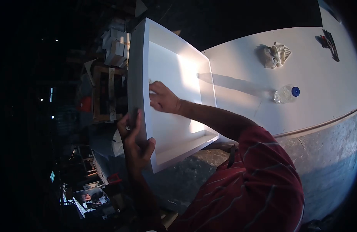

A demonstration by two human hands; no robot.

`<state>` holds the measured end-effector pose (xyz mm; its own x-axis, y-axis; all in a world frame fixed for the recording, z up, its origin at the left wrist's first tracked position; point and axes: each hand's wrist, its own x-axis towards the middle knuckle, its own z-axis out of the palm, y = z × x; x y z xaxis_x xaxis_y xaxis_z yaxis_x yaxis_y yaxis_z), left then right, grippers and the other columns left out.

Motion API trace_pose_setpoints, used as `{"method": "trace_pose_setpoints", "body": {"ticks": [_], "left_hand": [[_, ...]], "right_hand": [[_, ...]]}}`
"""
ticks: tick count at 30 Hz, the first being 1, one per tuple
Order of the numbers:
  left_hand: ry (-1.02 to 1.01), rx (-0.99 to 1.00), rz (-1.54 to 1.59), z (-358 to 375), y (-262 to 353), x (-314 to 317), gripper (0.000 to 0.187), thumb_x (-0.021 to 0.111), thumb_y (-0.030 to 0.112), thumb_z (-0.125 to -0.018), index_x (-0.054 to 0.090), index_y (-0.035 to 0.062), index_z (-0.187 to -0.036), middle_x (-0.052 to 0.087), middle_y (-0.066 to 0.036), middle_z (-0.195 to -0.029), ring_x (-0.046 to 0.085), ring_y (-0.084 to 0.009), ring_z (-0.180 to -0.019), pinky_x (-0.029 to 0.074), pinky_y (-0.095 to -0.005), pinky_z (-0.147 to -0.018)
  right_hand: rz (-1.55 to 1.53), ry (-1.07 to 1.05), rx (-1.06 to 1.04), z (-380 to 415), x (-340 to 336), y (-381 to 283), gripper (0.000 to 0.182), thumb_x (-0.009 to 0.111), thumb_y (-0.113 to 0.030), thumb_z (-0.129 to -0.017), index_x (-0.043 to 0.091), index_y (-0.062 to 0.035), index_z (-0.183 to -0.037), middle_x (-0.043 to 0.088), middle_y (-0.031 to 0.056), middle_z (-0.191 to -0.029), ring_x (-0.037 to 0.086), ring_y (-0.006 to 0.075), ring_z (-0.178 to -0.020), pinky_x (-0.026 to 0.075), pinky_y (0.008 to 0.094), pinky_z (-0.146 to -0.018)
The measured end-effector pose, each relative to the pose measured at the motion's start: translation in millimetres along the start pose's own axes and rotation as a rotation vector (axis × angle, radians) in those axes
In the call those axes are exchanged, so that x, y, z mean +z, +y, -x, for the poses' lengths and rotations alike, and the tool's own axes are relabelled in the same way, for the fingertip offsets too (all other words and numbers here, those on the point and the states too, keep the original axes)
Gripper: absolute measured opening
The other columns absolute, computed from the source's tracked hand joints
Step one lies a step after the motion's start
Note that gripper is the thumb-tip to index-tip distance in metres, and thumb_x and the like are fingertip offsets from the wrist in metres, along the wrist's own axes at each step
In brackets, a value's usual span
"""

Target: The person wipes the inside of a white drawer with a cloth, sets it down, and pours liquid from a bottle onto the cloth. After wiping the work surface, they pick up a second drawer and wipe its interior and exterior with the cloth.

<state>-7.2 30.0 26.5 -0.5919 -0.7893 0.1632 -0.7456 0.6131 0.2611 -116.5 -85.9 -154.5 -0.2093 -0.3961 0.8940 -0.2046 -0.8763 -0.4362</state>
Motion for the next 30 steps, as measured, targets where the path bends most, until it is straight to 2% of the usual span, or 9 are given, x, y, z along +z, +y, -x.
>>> {"method": "trace_pose_setpoints", "body": {"ticks": [2, 4, 5, 9, 11, 21, 24, 28, 30], "left_hand": [[0.017, 0.013, 0.028, -2, 3, 1, 0.074, 0.064, 0.018, -0.054, 0.051, 0.0083, -0.126, 0.033, -0.024, -0.120, 0.036, -0.0381, -0.111, 0.032, -0.0456, -0.094], [0.015, 0.003, 0.061, -3, 8, 3, 0.075, 0.065, 0.018, -0.052, 0.052, 0.0076, -0.125, 0.032, -0.025, -0.121, 0.037, -0.0386, -0.110, 0.033, -0.0456, -0.093], [0.015, 0.009, 0.053, -4, 11, 2, 0.075, 0.065, 0.018, -0.052, 0.052, 0.0076, -0.125, 0.032, -0.025, -0.121, 0.037, -0.0386, -0.110, 0.033, -0.0456, -0.093], [-0.002, -0.026, 0.048, -5, 15, 3, 0.074, 0.065, 0.019, -0.053, 0.052, 0.0052, -0.124, 0.030, -0.025, -0.123, 0.036, -0.0394, -0.110, 0.034, -0.0456, -0.092], [0.004, -0.041, 0.070, -6, 14, 5, 0.073, 0.065, 0.020, -0.053, 0.053, 0.0045, -0.124, 0.029, -0.025, -0.123, 0.036, -0.0399, -0.110, 0.034, -0.0457, -0.092], [0.012, -0.020, 0.009, -5, 18, 2, 0.071, 0.064, 0.025, -0.057, 0.052, 0.0019, -0.123, 0.031, -0.025, -0.122, 0.036, -0.0386, -0.112, 0.034, -0.0458, -0.093], [0.008, -0.031, -0.011, -6, 18, 2, 0.071, 0.063, 0.025, -0.059, 0.051, -0.0002, -0.123, 0.032, -0.023, -0.121, 0.037, -0.0369, -0.113, 0.033, -0.0460, -0.094], [-0.001, -0.056, 0.009, -6, 18, 4, 0.070, 0.066, 0.025, -0.056, 0.054, 0.0022, -0.121, 0.029, -0.026, -0.123, 0.036, -0.0396, -0.110, 0.036, -0.0460, -0.091], [0.007, -0.049, 0.020, -8, 16, 4, 0.070, 0.065, 0.025, -0.056, 0.054, 0.0020, -0.121, 0.029, -0.026, -0.123, 0.036, -0.0397, -0.111, 0.036, -0.0460, -0.090]], "right_hand": [[0.183, 0.307, 0.363, -35, -2, 55, 0.024, 0.054, -0.010, -0.083, 0.057, -0.0016, -0.105, 0.050, 0.0188, -0.109, 0.044, 0.0341, -0.098, 0.039, 0.0427, -0.086], [0.343, 0.285, 0.512, -61, -13, 74, 0.027, 0.051, -0.010, -0.084, 0.053, -0.0010, -0.110, 0.050, 0.0205, -0.110, 0.040, 0.0363, -0.103, 0.037, 0.0432, -0.089], [0.336, 0.266, 0.337, -58, -11, 67, 0.030, 0.049, -0.011, -0.085, 0.052, -0.0020, -0.114, 0.048, 0.0203, -0.113, 0.039, 0.0366, -0.106, 0.035, 0.0428, -0.091], [-0.433, 0.407, 0.493, -54, 9, 46, 0.034, 0.049, -0.009, -0.083, 0.050, -0.0038, -0.117, 0.043, 0.0218, -0.118, 0.039, 0.0382, -0.106, 0.035, 0.0430, -0.092], [0.250, 0.209, 0.276, -53, -16, 82, 0.031, 0.049, -0.008, -0.084, 0.051, -0.0028, -0.114, 0.046, 0.0201, -0.116, 0.041, 0.0377, -0.106, 0.036, 0.0432, -0.089], [0.130, 0.216, 0.788, -33, -54, 108, 0.019, 0.046, -0.011, -0.091, 0.051, 0.0012, -0.105, 0.058, 0.0159, -0.079, 0.056, 0.0292, -0.065, 0.045, 0.0366, -0.061], [-0.176, 0.584, 0.584, -96, -82, 91, 0.018, 0.048, -0.017, -0.093, 0.052, 0.0007, -0.094, 0.053, 0.0129, -0.074, 0.051, 0.0236, -0.059, 0.042, 0.0323, -0.057], [0.414, 0.386, 0.299, -146, -82, 130, 0.029, 0.050, -0.027, -0.092, 0.056, 0.0002, -0.083, 0.052, 0.0159, -0.079, 0.051, 0.0292, -0.070, 0.041, 0.0386, -0.063], [0.354, 0.439, 0.358, -126, -71, 156, 0.031, 0.050, -0.026, -0.091, 0.056, 0.0004, -0.078, 0.052, 0.0159, -0.077, 0.050, 0.0323, -0.074, 0.041, 0.0421, -0.065]]}}
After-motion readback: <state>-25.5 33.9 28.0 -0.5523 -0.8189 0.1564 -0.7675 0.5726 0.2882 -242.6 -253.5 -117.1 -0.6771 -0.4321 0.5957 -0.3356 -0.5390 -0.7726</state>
